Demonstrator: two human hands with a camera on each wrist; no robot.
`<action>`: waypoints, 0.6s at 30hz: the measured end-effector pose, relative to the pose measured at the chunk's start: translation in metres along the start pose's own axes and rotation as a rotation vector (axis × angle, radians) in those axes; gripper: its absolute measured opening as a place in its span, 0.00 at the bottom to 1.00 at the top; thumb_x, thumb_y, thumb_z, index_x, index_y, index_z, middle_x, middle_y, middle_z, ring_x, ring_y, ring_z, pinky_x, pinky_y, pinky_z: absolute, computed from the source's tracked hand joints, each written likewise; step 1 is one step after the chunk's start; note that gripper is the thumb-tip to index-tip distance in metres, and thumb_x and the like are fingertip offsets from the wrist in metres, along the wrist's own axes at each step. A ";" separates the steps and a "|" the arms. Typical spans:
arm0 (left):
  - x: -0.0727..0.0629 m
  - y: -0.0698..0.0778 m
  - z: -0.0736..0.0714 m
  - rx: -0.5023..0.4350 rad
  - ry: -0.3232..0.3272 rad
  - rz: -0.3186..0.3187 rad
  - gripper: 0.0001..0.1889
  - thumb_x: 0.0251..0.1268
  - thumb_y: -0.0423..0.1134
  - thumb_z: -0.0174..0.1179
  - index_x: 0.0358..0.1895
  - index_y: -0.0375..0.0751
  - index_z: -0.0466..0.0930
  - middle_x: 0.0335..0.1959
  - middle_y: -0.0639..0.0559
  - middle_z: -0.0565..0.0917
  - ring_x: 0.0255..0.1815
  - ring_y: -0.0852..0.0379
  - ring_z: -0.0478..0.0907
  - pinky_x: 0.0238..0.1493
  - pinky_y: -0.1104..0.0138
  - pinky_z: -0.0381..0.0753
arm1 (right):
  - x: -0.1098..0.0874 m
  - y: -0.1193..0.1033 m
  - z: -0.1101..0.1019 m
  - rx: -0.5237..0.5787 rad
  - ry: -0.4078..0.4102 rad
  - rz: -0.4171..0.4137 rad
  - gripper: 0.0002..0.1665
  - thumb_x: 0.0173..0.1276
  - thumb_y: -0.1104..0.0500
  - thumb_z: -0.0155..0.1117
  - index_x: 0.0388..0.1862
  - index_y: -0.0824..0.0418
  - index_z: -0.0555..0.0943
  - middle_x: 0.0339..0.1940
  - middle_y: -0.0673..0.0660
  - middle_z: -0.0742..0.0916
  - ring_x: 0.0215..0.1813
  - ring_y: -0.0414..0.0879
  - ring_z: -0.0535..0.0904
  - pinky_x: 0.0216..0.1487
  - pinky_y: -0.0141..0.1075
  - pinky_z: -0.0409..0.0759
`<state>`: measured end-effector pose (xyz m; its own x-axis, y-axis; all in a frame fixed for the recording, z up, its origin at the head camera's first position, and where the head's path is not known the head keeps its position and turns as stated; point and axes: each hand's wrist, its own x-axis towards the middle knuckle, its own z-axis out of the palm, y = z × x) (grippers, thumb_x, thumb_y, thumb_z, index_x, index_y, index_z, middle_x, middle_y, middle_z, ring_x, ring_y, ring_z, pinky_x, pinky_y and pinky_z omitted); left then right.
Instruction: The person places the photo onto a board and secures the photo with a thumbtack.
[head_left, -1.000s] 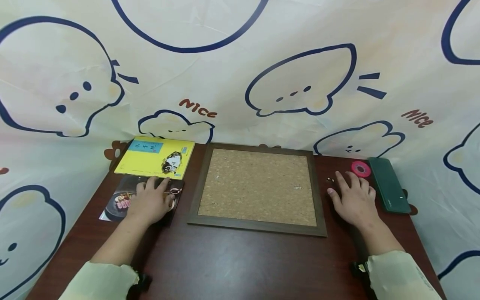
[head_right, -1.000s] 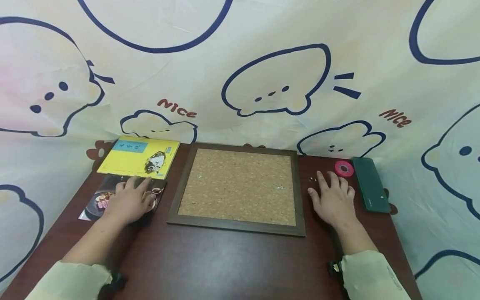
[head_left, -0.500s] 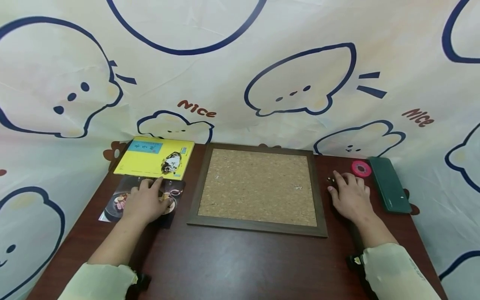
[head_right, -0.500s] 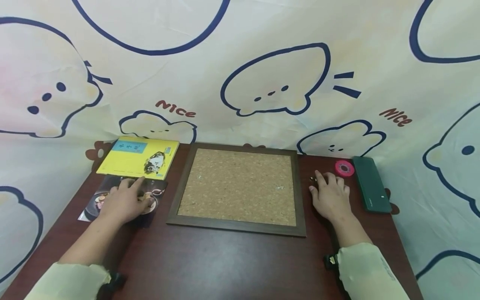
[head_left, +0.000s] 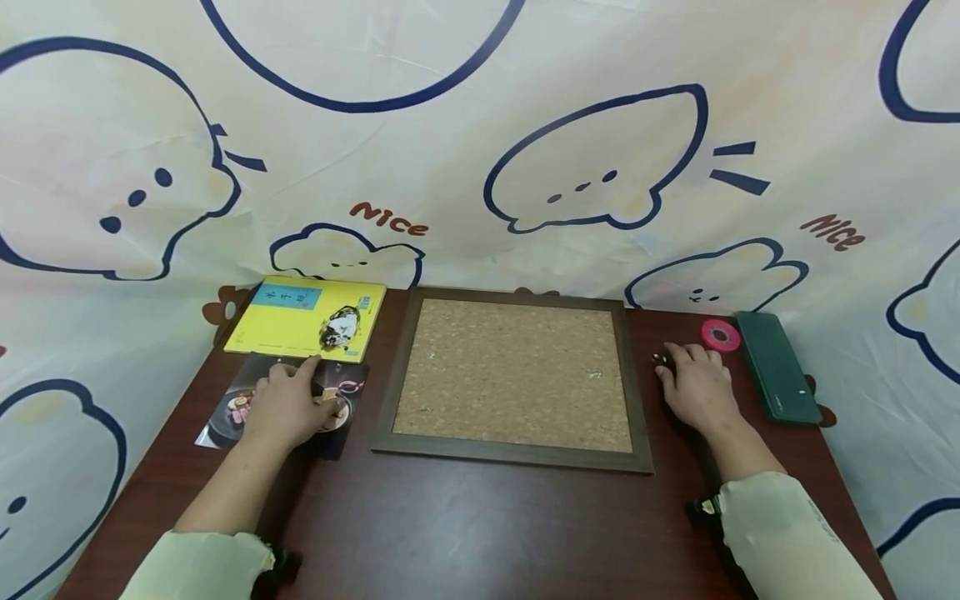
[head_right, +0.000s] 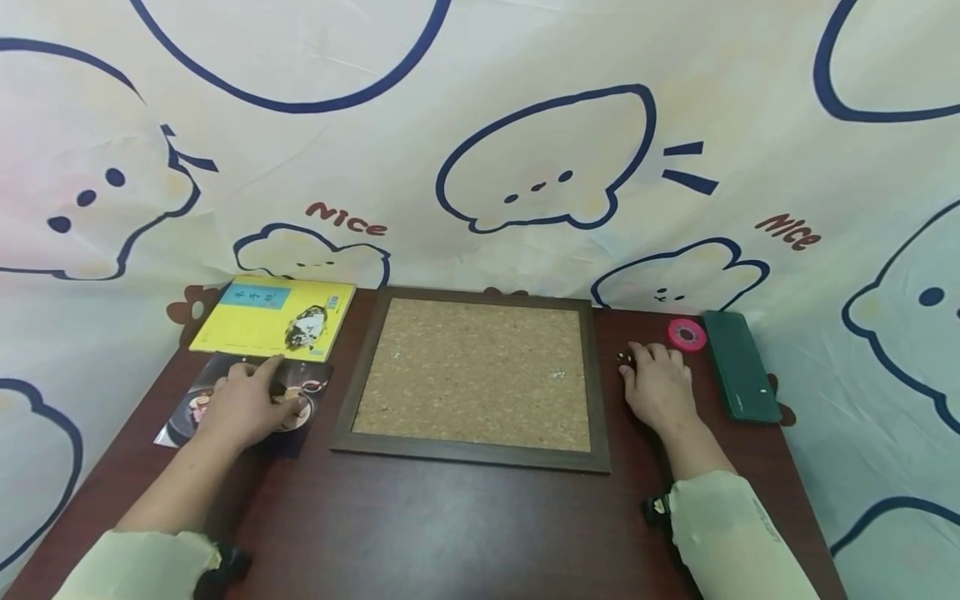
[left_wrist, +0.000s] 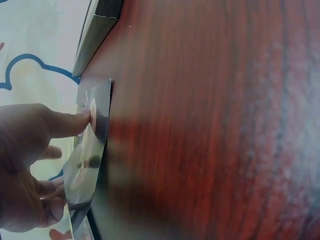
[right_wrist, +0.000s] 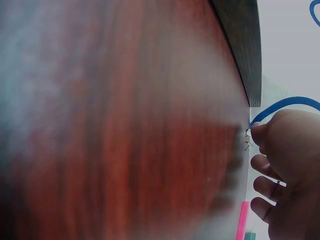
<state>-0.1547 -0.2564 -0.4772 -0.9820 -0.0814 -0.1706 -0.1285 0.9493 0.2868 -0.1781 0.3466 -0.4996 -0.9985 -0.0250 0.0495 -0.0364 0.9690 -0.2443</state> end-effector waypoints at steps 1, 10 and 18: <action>0.000 0.000 0.000 -0.001 0.000 0.001 0.46 0.62 0.52 0.71 0.78 0.33 0.62 0.59 0.19 0.64 0.55 0.23 0.64 0.48 0.35 0.73 | 0.001 0.000 0.000 0.004 0.001 0.001 0.29 0.81 0.55 0.56 0.73 0.70 0.70 0.64 0.75 0.74 0.60 0.72 0.66 0.56 0.69 0.67; 0.000 -0.002 -0.003 -0.013 0.041 0.054 0.32 0.62 0.40 0.71 0.68 0.31 0.75 0.59 0.24 0.75 0.55 0.25 0.68 0.56 0.36 0.70 | 0.010 0.001 0.001 0.037 -0.024 -0.012 0.23 0.81 0.59 0.55 0.65 0.74 0.76 0.58 0.75 0.79 0.60 0.70 0.71 0.64 0.64 0.69; 0.002 -0.007 -0.004 -0.051 0.046 0.099 0.29 0.62 0.32 0.67 0.68 0.29 0.76 0.61 0.24 0.76 0.62 0.22 0.68 0.62 0.32 0.67 | 0.014 0.001 -0.001 0.045 -0.052 0.007 0.19 0.80 0.61 0.55 0.60 0.74 0.79 0.55 0.74 0.81 0.60 0.71 0.73 0.65 0.64 0.70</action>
<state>-0.1560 -0.2640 -0.4757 -0.9954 -0.0026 -0.0958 -0.0360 0.9367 0.3482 -0.1924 0.3473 -0.4982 -0.9995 -0.0322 -0.0023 -0.0301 0.9574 -0.2873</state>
